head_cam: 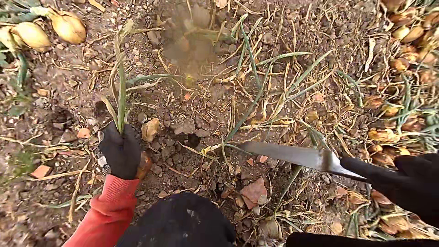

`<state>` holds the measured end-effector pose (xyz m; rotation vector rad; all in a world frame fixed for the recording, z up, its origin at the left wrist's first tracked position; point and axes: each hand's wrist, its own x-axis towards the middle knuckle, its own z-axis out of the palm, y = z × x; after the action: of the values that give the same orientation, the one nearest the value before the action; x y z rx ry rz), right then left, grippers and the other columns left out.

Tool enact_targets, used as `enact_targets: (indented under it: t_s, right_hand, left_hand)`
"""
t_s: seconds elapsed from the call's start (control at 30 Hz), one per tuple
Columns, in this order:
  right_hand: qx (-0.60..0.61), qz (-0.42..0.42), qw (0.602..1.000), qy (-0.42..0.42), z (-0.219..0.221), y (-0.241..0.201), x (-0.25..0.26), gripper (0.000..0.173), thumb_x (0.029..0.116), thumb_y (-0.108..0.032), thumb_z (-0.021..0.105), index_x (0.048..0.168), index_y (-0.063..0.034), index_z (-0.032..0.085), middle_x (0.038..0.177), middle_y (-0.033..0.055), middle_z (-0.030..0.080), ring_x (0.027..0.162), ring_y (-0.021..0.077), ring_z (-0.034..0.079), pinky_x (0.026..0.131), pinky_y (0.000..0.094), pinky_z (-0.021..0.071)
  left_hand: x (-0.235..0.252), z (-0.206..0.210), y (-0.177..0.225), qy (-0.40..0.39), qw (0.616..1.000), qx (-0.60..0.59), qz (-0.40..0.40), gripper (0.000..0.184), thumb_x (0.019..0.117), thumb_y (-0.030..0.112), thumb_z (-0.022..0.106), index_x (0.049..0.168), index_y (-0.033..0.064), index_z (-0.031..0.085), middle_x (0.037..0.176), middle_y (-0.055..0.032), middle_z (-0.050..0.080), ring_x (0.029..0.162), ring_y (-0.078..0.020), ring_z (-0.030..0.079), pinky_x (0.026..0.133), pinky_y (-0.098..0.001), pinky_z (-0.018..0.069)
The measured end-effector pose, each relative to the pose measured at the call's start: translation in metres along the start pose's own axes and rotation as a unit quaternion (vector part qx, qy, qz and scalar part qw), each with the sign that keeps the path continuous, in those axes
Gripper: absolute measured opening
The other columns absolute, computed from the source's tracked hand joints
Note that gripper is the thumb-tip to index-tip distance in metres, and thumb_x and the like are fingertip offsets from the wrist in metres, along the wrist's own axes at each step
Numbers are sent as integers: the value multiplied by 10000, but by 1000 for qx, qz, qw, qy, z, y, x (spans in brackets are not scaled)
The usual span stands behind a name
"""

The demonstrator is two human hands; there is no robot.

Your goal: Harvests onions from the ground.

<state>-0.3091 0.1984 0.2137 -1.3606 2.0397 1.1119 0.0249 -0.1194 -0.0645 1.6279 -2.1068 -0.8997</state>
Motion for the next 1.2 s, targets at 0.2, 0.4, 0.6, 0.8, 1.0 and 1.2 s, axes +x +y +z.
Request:
enact_targets:
  t_s: [0.2,0.4,0.6,0.8,1.0,1.2]
  right_hand:
    - [99,-101,990,-24,-29,-17,-14,486,1006,-403,566,1466,-249,590,784,207,660,655,433,664,527,595,495]
    - [75,-139,984,82,-37,-39,-36,424,1031,-338,494,1418,-228,629,683,177,612,531,388,607,443,518,443]
    - [-17,-147,985,86,-64,-52,-14,385,959,-283,574,1327,-231,669,609,126,568,519,366,606,436,496,435]
    - [-49,-157,976,144,-62,-59,-8,389,933,-225,560,1299,-206,689,565,121,521,477,371,566,437,501,431]
    - [35,-94,984,148,-10,-64,-26,452,941,-321,463,1324,-265,696,594,105,561,444,344,566,367,495,402]
    - [50,-88,983,150,-14,-66,-27,437,925,-294,513,1310,-258,715,618,113,594,473,343,599,389,503,440]
  left_hand:
    - [20,13,29,-113,982,144,-42,386,1102,250,410,1192,-96,555,994,-366,652,966,-565,661,789,-714,494]
    - [30,11,32,-159,966,192,-64,382,1102,260,399,1265,-64,520,999,-355,665,976,-562,673,781,-712,508]
    - [32,11,33,-164,965,190,-71,371,1099,269,404,1224,-57,530,992,-348,667,963,-555,678,762,-708,509]
    - [36,11,42,-170,962,192,-96,402,1099,296,372,1232,-59,508,1013,-367,653,989,-580,660,765,-728,487]
    - [42,20,57,-173,957,210,-103,390,1071,291,410,1279,-24,507,1120,-350,653,1045,-566,655,779,-731,491]
    - [42,26,66,-166,956,204,-133,400,1072,278,418,1317,-27,502,1215,-346,628,1076,-549,653,797,-718,503]
